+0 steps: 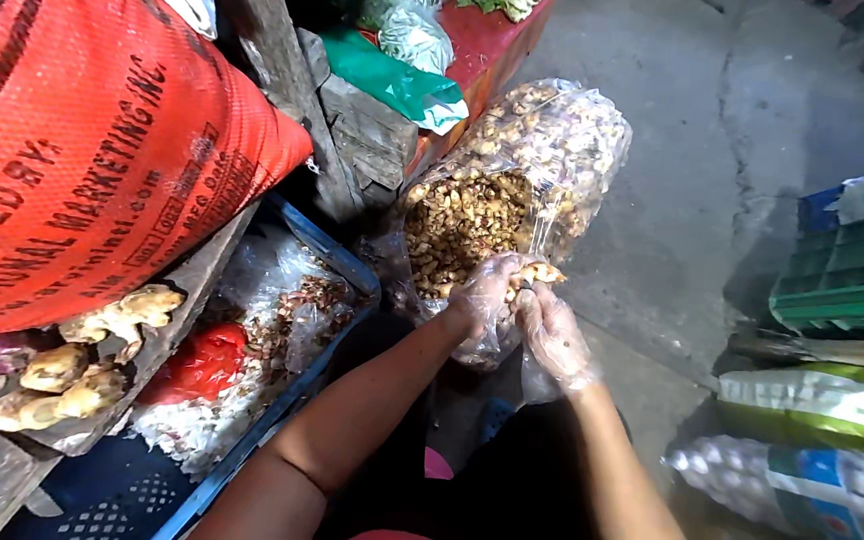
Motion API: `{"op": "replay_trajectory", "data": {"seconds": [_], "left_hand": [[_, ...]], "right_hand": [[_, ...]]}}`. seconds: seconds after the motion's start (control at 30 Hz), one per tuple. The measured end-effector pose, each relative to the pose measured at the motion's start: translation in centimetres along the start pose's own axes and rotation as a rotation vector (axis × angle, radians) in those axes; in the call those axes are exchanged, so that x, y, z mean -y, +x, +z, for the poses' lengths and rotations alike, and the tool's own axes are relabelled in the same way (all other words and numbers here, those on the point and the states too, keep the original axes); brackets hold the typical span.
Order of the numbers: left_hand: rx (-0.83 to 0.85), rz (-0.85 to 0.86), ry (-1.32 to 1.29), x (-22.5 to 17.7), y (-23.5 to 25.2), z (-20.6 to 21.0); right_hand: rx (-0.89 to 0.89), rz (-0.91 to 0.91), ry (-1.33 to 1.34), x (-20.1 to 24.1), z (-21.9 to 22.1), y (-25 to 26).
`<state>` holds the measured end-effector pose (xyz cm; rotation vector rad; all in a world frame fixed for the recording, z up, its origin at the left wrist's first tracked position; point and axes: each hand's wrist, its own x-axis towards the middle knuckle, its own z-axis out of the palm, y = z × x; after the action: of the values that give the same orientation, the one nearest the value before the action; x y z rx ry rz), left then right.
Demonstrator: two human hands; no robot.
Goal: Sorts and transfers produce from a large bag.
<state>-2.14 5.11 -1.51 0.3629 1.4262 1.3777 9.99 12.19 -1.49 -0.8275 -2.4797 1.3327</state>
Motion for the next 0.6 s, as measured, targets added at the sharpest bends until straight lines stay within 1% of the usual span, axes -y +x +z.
{"op": "replay_trajectory", "data": {"seconds": [0.03,0.1,0.17,0.23,0.3,0.43,0.5,0.6], "left_hand": [[0.021,-0.015,0.015,-0.1,0.1,-0.1],[0.032,-0.075,-0.063,0.0,0.3,0.0],[-0.015,-0.103,-0.209,0.4,0.9,0.0],[-0.08,-0.078,-0.318,0.3,1.3,-0.1],[-0.113,-0.022,-0.339,0.1,1.2,-0.1],[-0.039,0.102,-0.278,0.2,1.0,-0.4],[-0.075,0.075,-0.334,0.1,0.9,-0.2],[-0.124,-0.044,-0.448,-0.4,0.6,0.0]], "right_hand": [[0.029,-0.009,-0.045,-0.1,-0.1,0.0],[-0.001,0.018,-0.016,-0.5,0.0,-0.1],[-0.128,0.049,0.098,-1.0,0.5,-0.1],[-0.282,0.074,0.158,-1.4,0.4,-0.1],[-0.361,0.084,0.2,-1.6,0.0,-0.3],[-0.408,0.022,0.353,-0.9,0.0,-0.9],[-0.425,0.049,0.413,-0.1,0.9,-1.2],[-0.403,0.011,0.458,-0.2,2.5,-1.6]]}}
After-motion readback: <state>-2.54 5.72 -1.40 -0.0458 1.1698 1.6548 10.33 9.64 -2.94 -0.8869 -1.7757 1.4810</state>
